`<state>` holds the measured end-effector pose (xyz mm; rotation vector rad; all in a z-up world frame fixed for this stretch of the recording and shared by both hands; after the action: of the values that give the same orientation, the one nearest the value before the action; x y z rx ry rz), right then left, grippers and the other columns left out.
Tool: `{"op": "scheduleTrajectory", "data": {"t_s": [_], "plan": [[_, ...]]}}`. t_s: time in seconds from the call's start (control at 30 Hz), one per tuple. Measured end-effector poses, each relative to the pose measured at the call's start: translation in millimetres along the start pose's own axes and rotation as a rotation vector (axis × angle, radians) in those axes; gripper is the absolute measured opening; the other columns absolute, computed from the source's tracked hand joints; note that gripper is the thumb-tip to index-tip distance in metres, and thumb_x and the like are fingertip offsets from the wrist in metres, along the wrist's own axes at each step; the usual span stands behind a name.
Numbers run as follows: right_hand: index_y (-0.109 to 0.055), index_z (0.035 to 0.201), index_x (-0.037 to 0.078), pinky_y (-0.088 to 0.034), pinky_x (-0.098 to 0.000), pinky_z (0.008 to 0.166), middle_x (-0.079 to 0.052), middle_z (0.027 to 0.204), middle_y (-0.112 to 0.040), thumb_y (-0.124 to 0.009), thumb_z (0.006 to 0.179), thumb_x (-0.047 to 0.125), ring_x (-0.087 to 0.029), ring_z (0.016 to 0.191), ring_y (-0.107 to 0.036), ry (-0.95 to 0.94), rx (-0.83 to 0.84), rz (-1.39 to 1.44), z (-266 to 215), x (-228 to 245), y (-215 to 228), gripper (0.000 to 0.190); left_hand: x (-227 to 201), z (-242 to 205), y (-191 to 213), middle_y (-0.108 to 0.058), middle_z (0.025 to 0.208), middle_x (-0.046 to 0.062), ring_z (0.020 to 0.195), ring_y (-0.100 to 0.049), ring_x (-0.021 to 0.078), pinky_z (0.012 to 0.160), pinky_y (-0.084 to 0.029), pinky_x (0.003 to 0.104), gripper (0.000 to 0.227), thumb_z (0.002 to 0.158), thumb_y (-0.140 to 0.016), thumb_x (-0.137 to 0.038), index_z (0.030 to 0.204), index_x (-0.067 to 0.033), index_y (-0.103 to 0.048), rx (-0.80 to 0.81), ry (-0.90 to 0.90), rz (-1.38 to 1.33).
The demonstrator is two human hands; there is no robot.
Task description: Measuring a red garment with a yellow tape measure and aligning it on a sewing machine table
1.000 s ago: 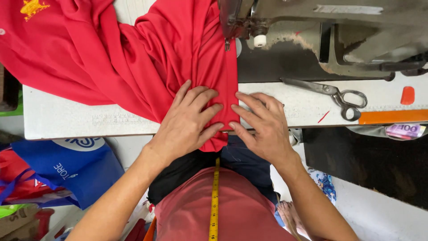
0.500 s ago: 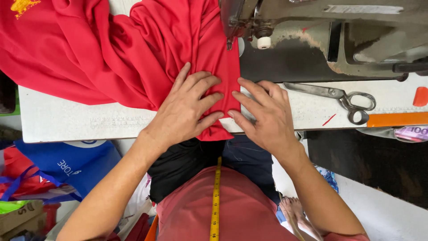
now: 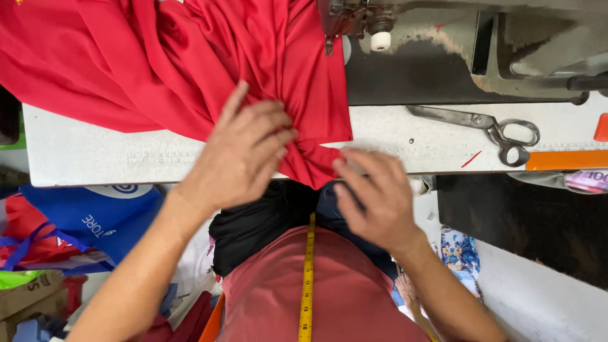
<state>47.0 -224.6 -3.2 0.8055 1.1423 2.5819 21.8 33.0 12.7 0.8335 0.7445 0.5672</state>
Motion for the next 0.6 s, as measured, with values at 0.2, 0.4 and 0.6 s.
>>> {"op": "scheduleTrajectory", "data": {"t_s": [0.2,0.4,0.6], "plan": [[-0.063,0.131,0.001,-0.048,-0.0447,0.085,-0.014,0.122,-0.066,-0.067,0.096,0.006,-0.034,0.096,-0.059,0.023,0.129,-0.017,1.4,14.1,-19.2,0.035,14.0,2.8,20.2,-0.066,0.125,0.017,0.147,-0.047,0.0415,0.125,-0.01,0.072,0.02,0.081,-0.06,0.003,0.097,0.0023,-0.072,0.18,-0.057,0.117],[-0.072,0.105,0.004,-0.047,-0.0453,0.098,-0.011,0.111,-0.066,-0.063,0.093,-0.007,-0.032,0.103,-0.061,-0.029,-0.013,0.091,-6.4,4.1,-14.5,0.019,-43.9,-2.6,35.9,-0.05,0.061,0.008,0.057,-0.048,0.0339,0.073,-0.042,0.044,0.023,0.081,-0.056,-0.015,0.061,-0.0112,-0.046,0.207,-0.14,0.012],[-0.07,0.116,0.003,-0.047,-0.051,0.104,-0.016,0.123,-0.065,-0.061,0.093,0.002,-0.036,0.111,-0.063,-0.05,0.042,0.207,-1.7,-9.1,1.6,0.025,-37.6,22.7,-13.4,-0.058,0.098,0.016,0.084,-0.059,0.0347,0.077,-0.051,0.045,0.01,0.106,-0.059,-0.004,0.099,0.0033,-0.06,-0.046,0.109,-0.069]]}}
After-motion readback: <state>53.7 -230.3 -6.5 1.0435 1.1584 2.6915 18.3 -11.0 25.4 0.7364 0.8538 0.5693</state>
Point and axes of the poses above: each hand's wrist, its own z-axis towards the middle knuckle, its own y-axis out of the back of the hand, x = y × z, the point moved 1 cm from there along z, towards the middle knuckle
